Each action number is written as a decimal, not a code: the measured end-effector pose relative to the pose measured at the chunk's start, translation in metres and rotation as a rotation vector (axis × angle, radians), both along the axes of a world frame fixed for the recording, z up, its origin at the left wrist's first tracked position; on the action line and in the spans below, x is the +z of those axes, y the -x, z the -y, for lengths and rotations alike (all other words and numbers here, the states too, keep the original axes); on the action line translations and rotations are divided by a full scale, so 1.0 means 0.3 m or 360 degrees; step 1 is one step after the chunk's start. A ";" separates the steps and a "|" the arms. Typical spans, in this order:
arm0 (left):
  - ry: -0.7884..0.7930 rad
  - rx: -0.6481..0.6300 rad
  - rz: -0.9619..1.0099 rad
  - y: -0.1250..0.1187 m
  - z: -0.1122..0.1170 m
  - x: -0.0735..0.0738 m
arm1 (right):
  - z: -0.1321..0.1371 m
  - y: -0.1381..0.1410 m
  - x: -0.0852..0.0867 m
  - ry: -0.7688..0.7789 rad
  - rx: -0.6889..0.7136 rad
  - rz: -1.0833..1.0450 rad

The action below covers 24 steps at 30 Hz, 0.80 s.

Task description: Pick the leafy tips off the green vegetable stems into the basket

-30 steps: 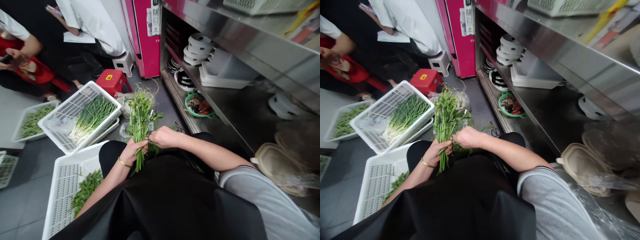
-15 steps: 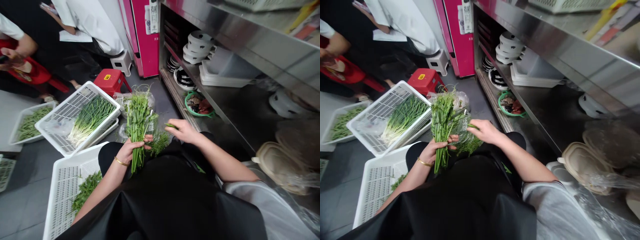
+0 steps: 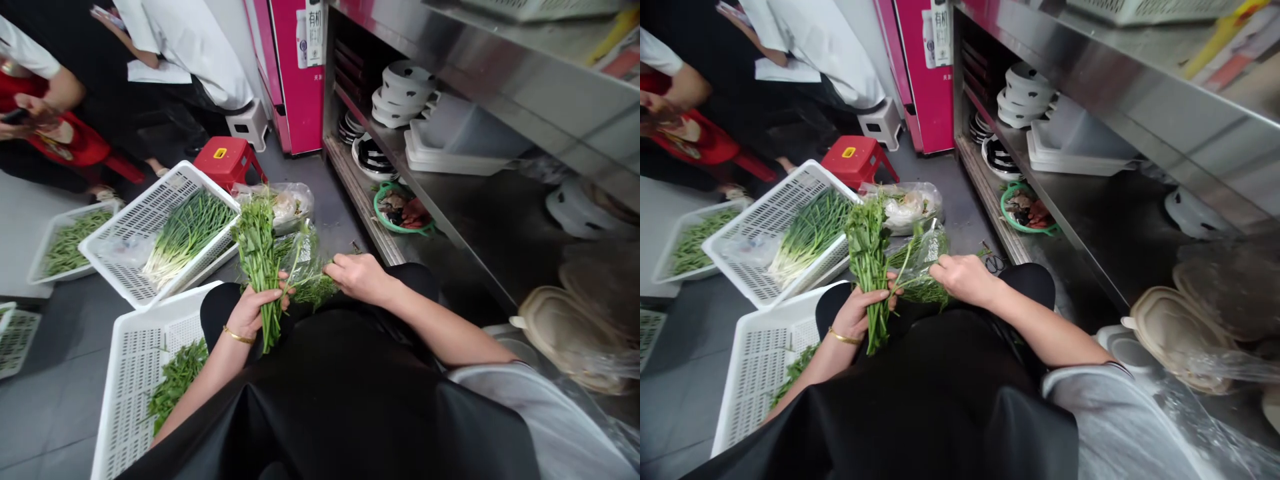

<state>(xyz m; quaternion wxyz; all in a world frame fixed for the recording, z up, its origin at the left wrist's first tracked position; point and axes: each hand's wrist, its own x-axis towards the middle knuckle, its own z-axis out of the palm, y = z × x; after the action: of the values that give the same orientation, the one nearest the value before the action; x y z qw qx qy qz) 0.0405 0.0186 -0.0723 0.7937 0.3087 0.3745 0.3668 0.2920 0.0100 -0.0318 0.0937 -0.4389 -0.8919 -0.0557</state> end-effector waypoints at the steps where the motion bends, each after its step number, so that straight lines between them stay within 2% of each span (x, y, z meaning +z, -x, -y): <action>1: -0.0020 0.0008 -0.0034 0.000 0.002 0.001 | 0.014 0.003 0.007 0.0019 0.0013 -0.0025; 3: -0.0076 -0.0008 -0.0089 0.000 0.006 0.008 | 0.029 -0.004 0.034 0.0055 0.0089 -0.0129; 6: -0.0169 -0.0059 -0.0138 0.005 0.015 0.025 | 0.026 -0.062 0.107 0.0078 0.0206 -0.0456; 10: -0.0249 -0.0138 -0.0192 0.010 0.024 0.038 | -0.024 -0.135 0.222 -0.0161 -0.0122 -0.0964; 12: -0.0294 -0.0192 -0.0208 0.009 0.026 0.039 | -0.063 -0.117 0.247 -0.0153 -0.0101 -0.0915; 14: -0.0328 -0.0234 -0.0222 0.006 0.029 0.043 | -0.101 -0.063 0.236 0.0061 0.0219 -0.0621; 16: -0.0332 -0.0266 -0.0224 0.005 0.033 0.050 | -0.132 -0.001 0.199 0.0384 0.0531 -0.0265; 17: -0.0321 -0.0275 -0.0215 0.005 0.036 0.054 | -0.143 0.024 0.178 0.0544 0.0616 -0.0124; 20: -0.0230 -0.0288 -0.0190 0.015 0.042 0.063 | -0.168 0.040 0.127 0.0794 0.0591 -0.0036; 24: -0.0129 -0.0203 -0.0253 0.038 0.038 0.048 | -0.193 -0.025 0.105 0.0743 0.0363 -0.0490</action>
<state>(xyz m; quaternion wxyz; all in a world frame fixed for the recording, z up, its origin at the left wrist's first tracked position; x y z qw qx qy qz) 0.0291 0.0072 -0.0579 0.7700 0.3919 0.4008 0.3048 0.2996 0.0680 -0.0003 0.1302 -0.3489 -0.8994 0.2289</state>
